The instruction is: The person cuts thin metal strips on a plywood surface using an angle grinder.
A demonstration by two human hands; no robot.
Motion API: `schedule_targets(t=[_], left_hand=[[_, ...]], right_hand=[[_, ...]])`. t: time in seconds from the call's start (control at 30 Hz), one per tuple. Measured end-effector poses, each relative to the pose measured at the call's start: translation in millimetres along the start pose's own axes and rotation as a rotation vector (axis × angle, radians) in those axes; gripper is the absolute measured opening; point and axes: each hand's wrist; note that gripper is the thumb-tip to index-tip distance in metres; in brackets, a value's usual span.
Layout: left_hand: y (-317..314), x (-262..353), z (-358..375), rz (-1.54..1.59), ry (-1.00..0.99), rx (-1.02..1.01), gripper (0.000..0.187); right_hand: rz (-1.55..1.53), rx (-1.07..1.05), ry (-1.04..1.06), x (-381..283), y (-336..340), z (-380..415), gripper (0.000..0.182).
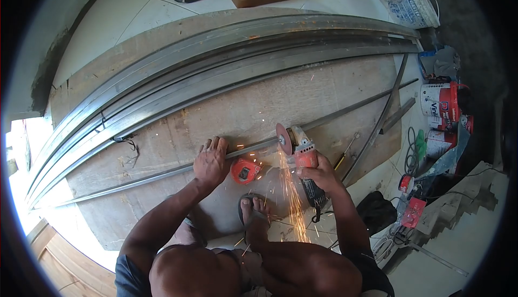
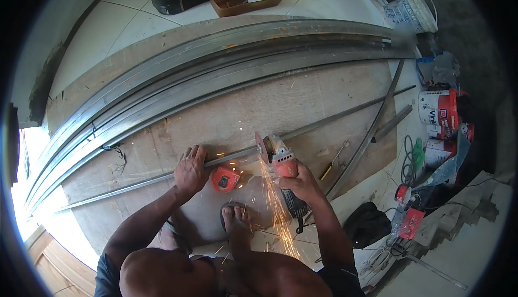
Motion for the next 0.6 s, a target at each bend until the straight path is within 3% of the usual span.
schedule_targets(t=[0.2, 0.37, 0.47, 0.53, 0.6], left_hand=[[-2, -4, 1, -0.022, -0.05, 0.014, 0.044], [5, -12, -8, 0.014, -0.046, -0.055, 0.048], [20, -20, -26, 0.029, -0.056, -0.209, 0.042], [29, -29, -43, 0.246, 0.064, -0.5, 0.049], [41, -30, -53, 0.4, 0.053, -0.569, 0.056]], right_hand=[[0.004, -0.001, 0.007, -12, -6, 3, 0.052], [-0.294, 0.029, -0.067, -18, 0, 34, 0.05], [-0.348, 0.063, -0.032, -18, 4, 48, 0.051], [-0.366, 0.074, -0.013, -14, 5, 52, 0.052], [-0.389, 0.105, 0.014, -7, 4, 57, 0.052]])
Point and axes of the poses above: each hand's wrist, its own z-axis away from the middle knuckle, its own y-axis out of the back of the hand, x = y × z, and after that the axes turned 1 degree about -x, right-handed
